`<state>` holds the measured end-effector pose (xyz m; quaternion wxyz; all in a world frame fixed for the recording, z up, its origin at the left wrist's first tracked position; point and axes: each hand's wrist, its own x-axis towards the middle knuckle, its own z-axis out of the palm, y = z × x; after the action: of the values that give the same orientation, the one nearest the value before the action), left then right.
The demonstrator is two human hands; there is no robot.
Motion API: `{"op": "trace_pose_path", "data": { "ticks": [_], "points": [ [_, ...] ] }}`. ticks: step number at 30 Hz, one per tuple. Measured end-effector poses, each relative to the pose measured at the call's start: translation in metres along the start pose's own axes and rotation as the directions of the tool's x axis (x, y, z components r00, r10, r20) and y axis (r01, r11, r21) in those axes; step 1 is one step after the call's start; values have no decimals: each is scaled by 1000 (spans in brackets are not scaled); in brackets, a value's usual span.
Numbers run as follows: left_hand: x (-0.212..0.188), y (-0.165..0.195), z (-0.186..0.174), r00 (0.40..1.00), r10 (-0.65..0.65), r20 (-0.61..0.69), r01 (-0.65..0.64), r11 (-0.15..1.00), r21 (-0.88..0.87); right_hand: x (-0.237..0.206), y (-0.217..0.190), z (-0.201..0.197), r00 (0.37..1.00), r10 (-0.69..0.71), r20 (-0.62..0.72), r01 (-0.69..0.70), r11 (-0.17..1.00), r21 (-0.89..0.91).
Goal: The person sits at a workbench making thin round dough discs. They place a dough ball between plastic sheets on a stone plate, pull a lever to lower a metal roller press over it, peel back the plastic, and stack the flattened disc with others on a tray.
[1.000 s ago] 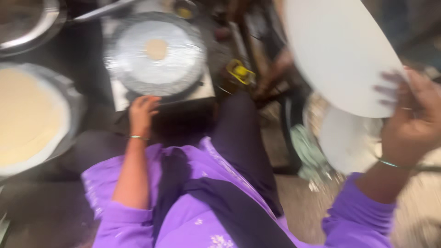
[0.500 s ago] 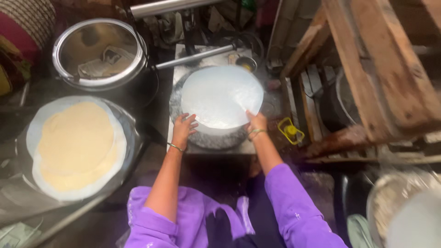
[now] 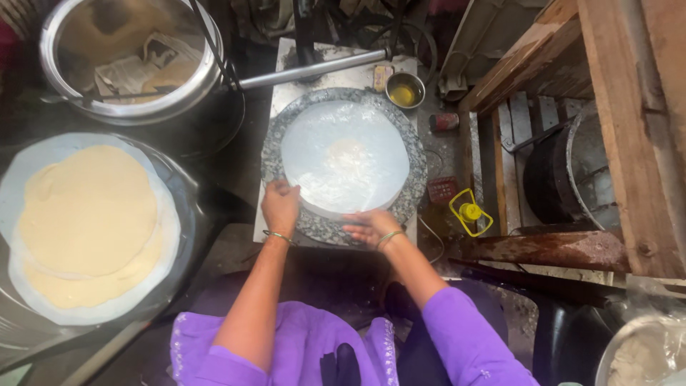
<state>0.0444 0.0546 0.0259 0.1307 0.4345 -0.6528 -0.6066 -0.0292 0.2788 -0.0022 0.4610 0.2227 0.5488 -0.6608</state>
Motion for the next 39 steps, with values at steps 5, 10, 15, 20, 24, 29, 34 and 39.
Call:
{"op": "trace_pose_path", "data": {
  "ticks": [5,10,15,20,24,29,34,39],
  "points": [
    [-11,-1,16,740,672,12,-577,626,525,-16,31,17,998,25,59,-14,981,-193],
    [16,20,86,565,653,504,-815,346,464,-26,29,17,956,-294,12,285,918,-276],
    [32,23,123,549,545,633,-825,232,516,-33,-16,-12,921,-388,-42,373,906,-199],
    [30,6,115,516,549,657,-841,183,509,-58,-42,-27,908,-420,-11,417,905,-87],
    [30,11,117,543,519,660,-830,216,514,-74,-50,-33,910,-414,-8,414,910,-29],
    [37,17,119,563,443,697,-823,229,519,-72,-51,-36,896,-444,-2,444,896,7],
    [44,19,120,572,360,737,-820,290,494,-55,-43,-29,896,-445,7,445,895,-24],
    [69,123,104,429,766,478,-870,210,445,-41,-30,-20,909,-416,26,417,907,-66]
  ]
}}
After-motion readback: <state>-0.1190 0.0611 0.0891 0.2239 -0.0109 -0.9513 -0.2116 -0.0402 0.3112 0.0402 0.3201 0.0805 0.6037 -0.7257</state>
